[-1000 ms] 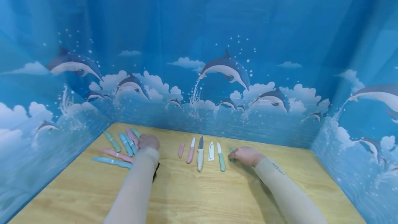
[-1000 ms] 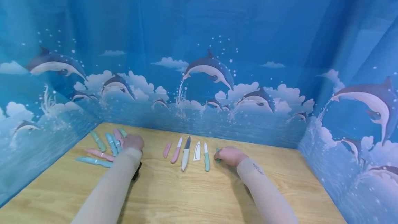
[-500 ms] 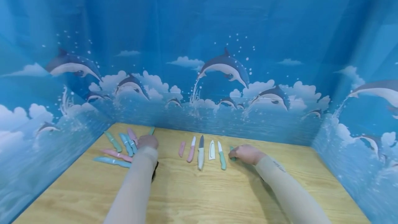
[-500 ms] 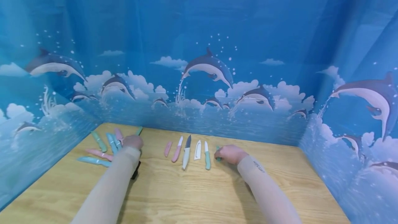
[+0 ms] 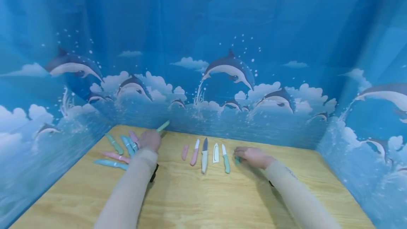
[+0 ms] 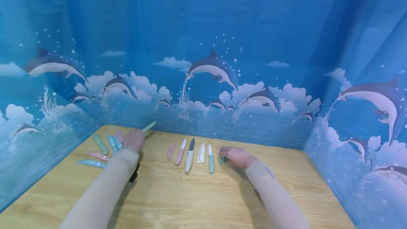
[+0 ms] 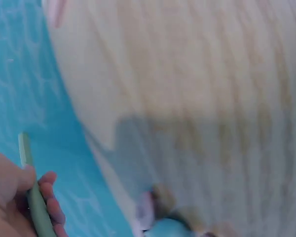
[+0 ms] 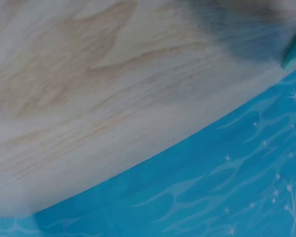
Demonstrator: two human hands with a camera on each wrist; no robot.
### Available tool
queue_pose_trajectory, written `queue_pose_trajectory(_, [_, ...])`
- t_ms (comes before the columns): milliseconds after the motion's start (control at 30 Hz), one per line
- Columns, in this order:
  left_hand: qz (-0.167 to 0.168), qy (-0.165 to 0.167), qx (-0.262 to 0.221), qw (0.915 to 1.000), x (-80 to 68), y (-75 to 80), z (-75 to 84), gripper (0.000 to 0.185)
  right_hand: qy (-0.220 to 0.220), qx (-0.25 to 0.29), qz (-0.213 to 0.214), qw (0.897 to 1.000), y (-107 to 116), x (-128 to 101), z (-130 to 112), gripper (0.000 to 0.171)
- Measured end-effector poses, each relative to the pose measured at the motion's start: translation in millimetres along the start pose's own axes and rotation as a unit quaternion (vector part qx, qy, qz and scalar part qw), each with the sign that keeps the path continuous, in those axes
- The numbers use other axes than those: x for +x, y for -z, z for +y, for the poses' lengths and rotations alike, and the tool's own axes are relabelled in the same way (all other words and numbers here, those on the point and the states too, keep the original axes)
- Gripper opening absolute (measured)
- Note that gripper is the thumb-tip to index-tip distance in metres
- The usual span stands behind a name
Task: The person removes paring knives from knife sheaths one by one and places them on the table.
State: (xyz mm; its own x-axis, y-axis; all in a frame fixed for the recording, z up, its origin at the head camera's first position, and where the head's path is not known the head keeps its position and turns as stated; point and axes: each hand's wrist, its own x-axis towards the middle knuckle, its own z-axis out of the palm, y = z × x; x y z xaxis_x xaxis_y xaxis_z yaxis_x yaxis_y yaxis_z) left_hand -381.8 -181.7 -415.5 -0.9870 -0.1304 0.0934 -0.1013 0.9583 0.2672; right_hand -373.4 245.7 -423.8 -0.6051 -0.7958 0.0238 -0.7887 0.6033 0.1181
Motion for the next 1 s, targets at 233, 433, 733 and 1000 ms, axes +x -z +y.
queue_pose_trajectory(233, [0.038,-0.07,-0.006,0.9968,-13.6,12.8,29.3,0.021,-0.097,0.05,0.004,0.994,19.1,-10.8,-9.5,0.076])
queue_pose_trajectory(433, [0.088,-0.144,0.019,0.9854,-36.8,8.1,65.2,0.021,-0.123,0.049,0.041,0.99,27.7,-12.3,-29.9,0.086])
queue_pose_trajectory(733, [0.087,-0.247,0.019,0.9649,-82.0,-7.0,110.6,0.017,-0.099,0.007,0.073,0.992,26.5,-5.2,-62.6,0.092])
queue_pose_trajectory(1000, [0.042,-0.261,0.015,0.9642,-113.3,-14.6,144.7,0.02,-0.109,0.033,0.083,0.99,31.0,-3.3,-82.0,0.087])
